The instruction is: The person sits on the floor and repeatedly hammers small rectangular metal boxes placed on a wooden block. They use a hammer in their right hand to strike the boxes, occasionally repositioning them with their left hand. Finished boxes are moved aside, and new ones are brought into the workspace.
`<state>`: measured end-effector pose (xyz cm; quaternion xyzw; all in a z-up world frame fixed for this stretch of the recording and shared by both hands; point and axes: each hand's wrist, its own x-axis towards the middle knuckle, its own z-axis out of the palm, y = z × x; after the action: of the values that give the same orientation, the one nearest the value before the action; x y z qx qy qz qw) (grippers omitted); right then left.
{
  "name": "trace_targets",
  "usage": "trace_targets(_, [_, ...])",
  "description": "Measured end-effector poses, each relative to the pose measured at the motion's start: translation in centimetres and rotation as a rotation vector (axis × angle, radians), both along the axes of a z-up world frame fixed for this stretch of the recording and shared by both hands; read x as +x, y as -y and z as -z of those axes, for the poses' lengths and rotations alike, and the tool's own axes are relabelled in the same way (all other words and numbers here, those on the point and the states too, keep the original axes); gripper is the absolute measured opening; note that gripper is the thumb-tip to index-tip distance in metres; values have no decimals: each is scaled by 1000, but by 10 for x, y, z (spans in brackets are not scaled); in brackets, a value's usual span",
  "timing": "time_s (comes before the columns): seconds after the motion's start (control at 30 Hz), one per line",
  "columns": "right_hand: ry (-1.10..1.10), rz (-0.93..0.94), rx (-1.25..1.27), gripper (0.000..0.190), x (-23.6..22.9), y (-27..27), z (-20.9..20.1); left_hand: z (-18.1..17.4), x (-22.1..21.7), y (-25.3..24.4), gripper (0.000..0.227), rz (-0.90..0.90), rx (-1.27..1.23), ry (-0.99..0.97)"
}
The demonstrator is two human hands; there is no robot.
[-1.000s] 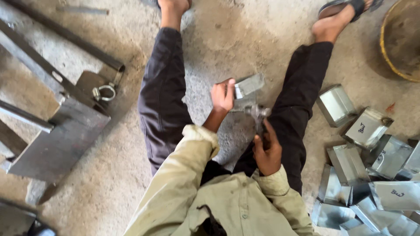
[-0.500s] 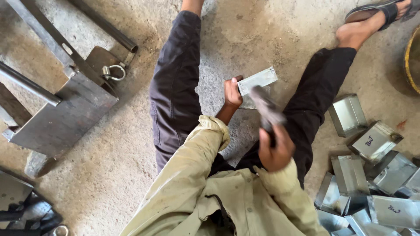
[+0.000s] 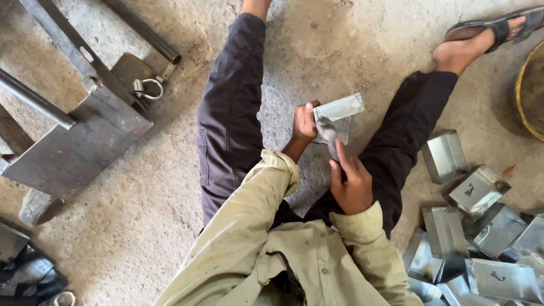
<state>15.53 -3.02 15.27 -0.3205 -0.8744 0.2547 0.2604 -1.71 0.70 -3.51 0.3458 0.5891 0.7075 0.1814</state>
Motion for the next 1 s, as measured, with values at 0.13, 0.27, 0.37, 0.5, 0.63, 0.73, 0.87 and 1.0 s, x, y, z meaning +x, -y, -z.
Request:
trace_targets(0.13, [-71,26,-60,43,20,-2,28,-12,-7,7,51,22,-22,-68])
trace_targets(0.27, [-186,286,-586,54,47,-2,72,-16,9,-11,29,-153,-427,-787])
trace_targets(0.37, [-219,415,-860,64,53,-8,114,-7,17,-19,50,8,-891,-824])
trace_targets(0.5, [-231,330,-756,58,57,-23,164,14,9,-16,67,227,-971,-271])
trace_targets(0.63, [-342,385,-833,61,66,-30,193,26,1,-12,41,83,-555,-319])
trace_targets(0.73, [-383,338,-748,58,58,-33,205,23,-8,-8,53,148,-692,-988])
trace_targets(0.87, [-273,238,-320,53,69,-31,200,27,2,-16,27,392,-781,-1273])
trace_targets(1.0, [-199,256,-324,55,52,-26,174,24,-20,-26,38,468,-886,-1216])
